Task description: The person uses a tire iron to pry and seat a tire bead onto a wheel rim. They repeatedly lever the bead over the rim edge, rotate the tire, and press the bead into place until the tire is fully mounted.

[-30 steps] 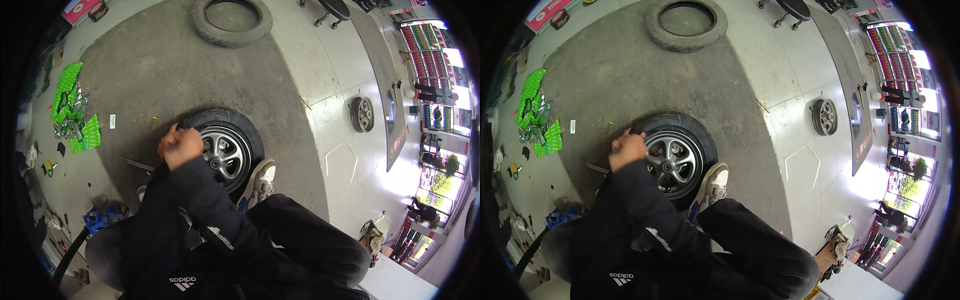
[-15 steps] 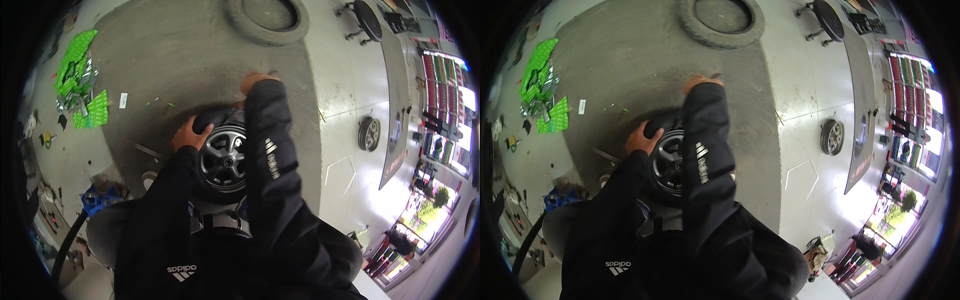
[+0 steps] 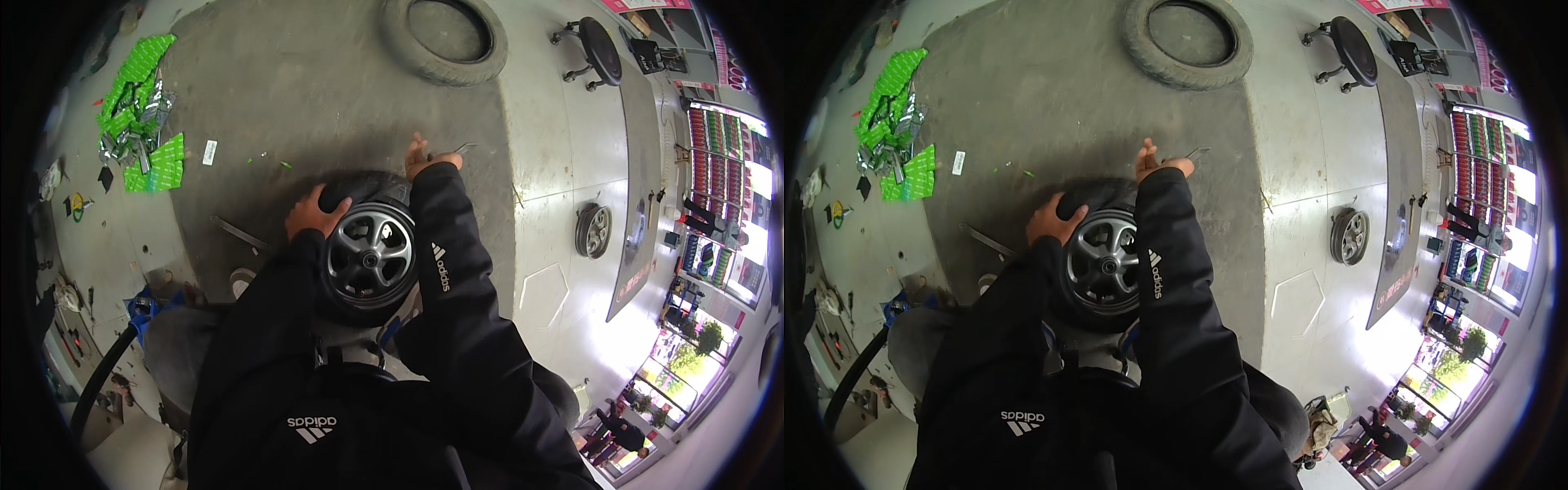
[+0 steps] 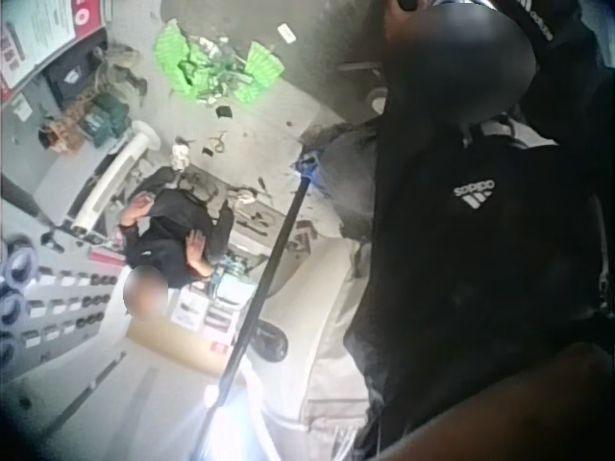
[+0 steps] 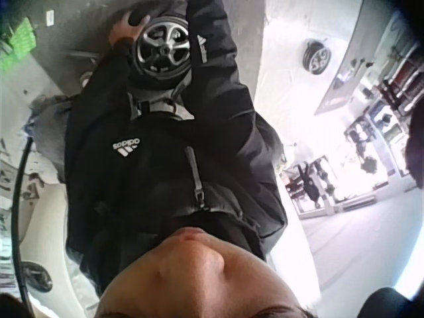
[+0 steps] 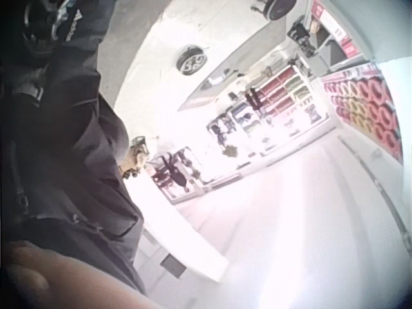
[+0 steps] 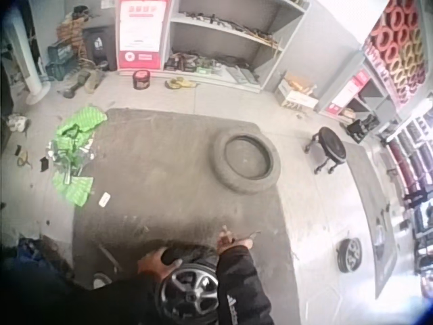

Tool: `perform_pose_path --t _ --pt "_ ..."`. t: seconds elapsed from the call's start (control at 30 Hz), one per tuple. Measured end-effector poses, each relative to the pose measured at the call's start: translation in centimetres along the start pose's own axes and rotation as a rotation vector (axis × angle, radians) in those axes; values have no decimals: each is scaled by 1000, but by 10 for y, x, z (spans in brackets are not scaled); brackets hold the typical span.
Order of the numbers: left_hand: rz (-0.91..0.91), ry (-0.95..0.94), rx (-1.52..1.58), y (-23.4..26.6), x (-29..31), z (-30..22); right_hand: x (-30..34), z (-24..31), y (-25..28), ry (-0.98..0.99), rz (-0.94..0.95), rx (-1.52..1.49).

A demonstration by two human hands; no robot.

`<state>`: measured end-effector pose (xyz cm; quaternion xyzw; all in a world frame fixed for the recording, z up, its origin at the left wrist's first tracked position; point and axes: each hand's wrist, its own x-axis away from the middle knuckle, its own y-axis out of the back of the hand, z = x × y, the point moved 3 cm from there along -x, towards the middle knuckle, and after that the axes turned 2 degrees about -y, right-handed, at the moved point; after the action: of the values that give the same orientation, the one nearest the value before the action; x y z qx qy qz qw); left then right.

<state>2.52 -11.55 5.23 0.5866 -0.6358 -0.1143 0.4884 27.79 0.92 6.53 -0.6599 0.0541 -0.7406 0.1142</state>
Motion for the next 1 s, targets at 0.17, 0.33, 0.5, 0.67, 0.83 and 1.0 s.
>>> perform_pose_path --t 0.17,0.33,0.5,0.67,0.83,1.0 --pt "-8 1 -7 8 3 1 63 -25 35 408 296 680" --pt "2 -1 3 8 2 -7 40 34 21 806 23 1612" --pt "-22 -2 9 4 -3 1 20 14 17 1351 -476 1713" --pt "-18 25 -9 2 -1 -2 -16 1 20 1146 -249 1236" --pt "-18 14 -6 -4 -4 -5 -44 8 20 1492 -363 1260" --pt "-53 -43 -143 6 -7 -17 -23 18 36 1439 -334 1182"
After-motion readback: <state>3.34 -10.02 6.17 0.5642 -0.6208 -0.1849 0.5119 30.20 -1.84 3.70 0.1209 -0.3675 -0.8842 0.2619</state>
